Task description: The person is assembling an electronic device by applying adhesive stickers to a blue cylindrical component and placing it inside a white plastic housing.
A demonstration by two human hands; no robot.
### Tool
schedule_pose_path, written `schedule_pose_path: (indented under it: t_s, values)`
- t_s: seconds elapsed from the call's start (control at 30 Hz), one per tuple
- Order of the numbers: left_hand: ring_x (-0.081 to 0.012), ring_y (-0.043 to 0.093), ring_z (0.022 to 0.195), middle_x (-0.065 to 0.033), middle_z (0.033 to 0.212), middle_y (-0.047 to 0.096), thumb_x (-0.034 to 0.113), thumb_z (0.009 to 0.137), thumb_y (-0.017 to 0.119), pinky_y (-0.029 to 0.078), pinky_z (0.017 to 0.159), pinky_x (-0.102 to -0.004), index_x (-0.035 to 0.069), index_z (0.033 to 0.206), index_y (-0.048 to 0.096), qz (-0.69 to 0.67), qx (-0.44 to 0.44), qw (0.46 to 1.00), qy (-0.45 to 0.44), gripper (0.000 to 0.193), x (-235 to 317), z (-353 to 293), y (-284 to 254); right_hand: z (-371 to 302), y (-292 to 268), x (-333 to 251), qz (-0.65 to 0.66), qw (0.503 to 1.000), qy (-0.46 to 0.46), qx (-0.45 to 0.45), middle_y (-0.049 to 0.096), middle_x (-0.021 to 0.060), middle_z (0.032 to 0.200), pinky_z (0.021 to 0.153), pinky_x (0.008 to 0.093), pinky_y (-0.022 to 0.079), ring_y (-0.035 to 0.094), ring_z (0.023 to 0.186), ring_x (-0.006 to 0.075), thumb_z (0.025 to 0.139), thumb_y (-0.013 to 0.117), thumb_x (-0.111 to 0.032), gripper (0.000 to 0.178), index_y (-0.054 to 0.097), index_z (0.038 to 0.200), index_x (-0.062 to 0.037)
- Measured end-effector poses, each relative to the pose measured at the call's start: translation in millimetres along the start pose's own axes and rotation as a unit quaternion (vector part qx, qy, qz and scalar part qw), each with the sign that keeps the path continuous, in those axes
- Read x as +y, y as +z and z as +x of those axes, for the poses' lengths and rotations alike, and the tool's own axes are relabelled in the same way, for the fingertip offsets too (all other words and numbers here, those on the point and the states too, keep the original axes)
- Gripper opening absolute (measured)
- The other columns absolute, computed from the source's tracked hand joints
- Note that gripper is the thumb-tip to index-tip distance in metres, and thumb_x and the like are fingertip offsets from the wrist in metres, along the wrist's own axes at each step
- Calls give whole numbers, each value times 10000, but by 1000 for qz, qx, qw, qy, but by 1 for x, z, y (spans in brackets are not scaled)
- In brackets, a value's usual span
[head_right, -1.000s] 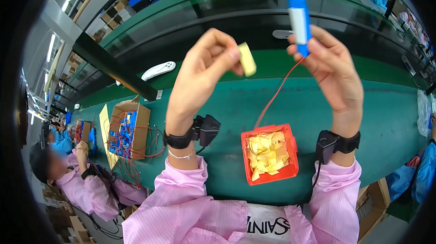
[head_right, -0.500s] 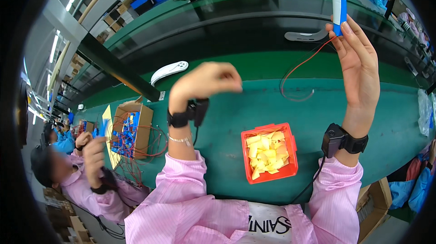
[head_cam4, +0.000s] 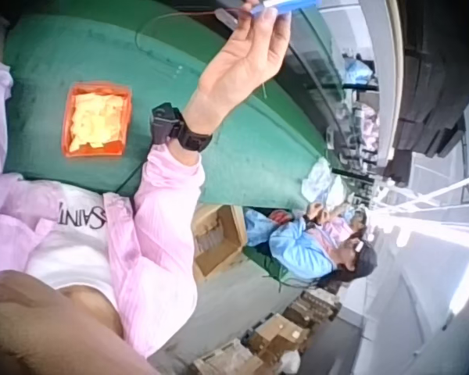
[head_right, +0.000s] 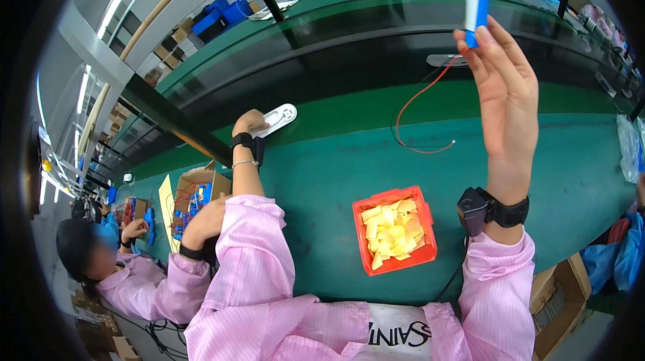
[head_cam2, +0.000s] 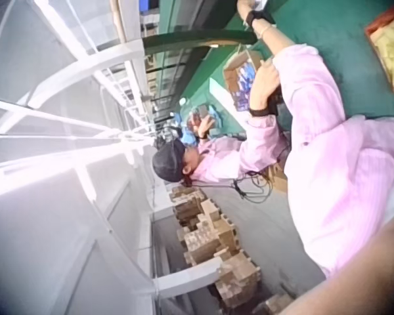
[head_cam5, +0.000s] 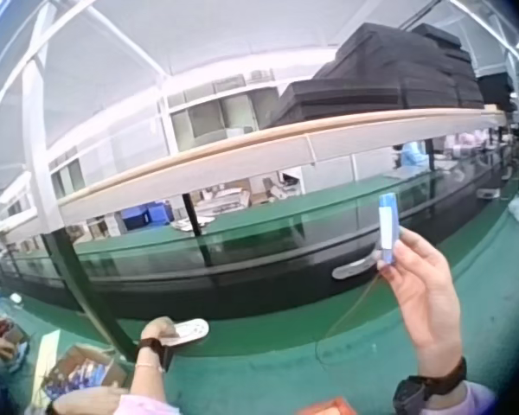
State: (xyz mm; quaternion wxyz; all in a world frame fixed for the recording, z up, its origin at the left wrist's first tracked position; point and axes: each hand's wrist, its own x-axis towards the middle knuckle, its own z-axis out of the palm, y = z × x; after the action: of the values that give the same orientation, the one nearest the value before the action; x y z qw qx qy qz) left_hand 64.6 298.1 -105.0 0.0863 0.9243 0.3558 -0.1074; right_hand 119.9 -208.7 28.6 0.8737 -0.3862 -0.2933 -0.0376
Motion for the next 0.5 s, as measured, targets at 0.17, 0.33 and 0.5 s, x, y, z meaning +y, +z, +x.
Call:
schedule_pose_path:
  t_s: [0.17,0.33,0.5]
  values:
    - [-215,683,727,-163,903,664,90,901,506,546,700,-348,-29,1161,507,-489,-5,833,257,285,70,-47,-7,-12,21,15,-29,997,65,15,645,166,1070,916,326,501,646,978,213,899,650,-89,393,525,1226,90]
    - [-209,657,695,-147,933,601,143,963,409,572,645,-357,16,1218,377,-663,38,654,363,287,171,-143,-32,-36,61,23,-28,997,72,-11,638,133,1057,865,307,512,643,921,176,895,649,-59,363,536,1209,85]
    - [-133,617,769,-87,995,579,505,1030,228,537,688,-273,88,1352,309,-721,9,551,420,533,225,-204,-28,-50,70,37,-54,993,98,-38,624,107,1054,847,281,521,603,964,136,893,647,-27,350,545,1213,73]
